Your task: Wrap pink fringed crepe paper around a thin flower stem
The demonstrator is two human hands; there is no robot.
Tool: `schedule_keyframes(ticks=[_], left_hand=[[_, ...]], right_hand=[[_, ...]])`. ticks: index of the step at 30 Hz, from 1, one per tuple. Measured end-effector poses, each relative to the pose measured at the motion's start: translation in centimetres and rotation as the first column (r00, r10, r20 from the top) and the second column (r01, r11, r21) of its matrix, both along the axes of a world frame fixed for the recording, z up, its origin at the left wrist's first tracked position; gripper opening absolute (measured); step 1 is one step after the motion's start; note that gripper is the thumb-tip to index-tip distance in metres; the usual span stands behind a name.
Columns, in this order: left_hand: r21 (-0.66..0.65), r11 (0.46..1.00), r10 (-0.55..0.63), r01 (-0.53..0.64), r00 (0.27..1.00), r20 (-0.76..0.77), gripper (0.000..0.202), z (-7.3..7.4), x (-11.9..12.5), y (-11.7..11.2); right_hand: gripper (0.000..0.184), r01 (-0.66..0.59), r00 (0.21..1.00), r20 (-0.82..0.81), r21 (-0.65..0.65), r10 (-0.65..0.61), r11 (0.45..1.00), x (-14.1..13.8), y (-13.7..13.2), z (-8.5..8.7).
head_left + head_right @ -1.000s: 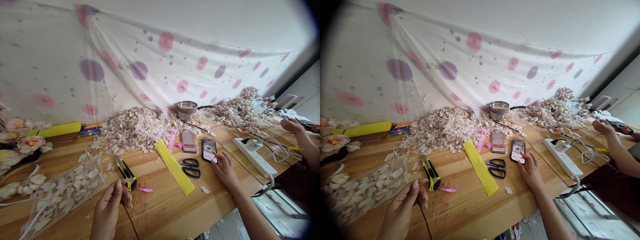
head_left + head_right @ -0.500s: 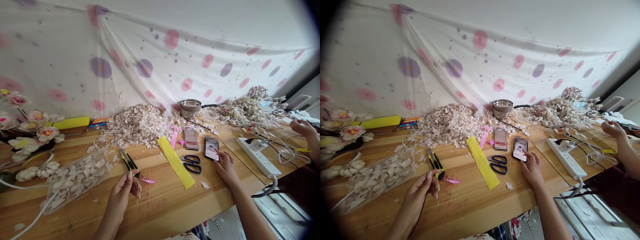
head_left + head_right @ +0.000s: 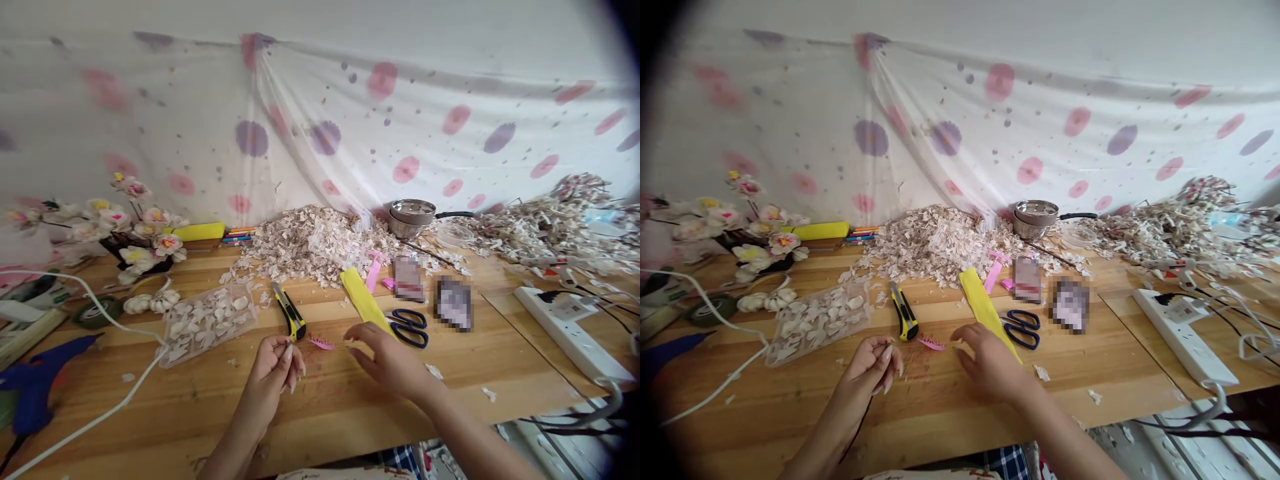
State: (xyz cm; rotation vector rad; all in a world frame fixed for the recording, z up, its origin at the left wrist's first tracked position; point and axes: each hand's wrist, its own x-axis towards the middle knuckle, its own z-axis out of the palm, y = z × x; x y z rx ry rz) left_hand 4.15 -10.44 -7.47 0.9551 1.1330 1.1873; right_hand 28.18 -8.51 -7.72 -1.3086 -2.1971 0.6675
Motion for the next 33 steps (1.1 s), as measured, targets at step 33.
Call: schedule_keyframes(ticks=[33], left_hand=[[0.626, 0.768, 0.121, -0.134, 0.991, 0.063, 0.020, 15.0, 0.3, 6.4]], right_hand=[[0.022, -0.059, 0.898, -0.435, 0.007, 0.056, 0.998, -2.1, 5.4, 4.9]])
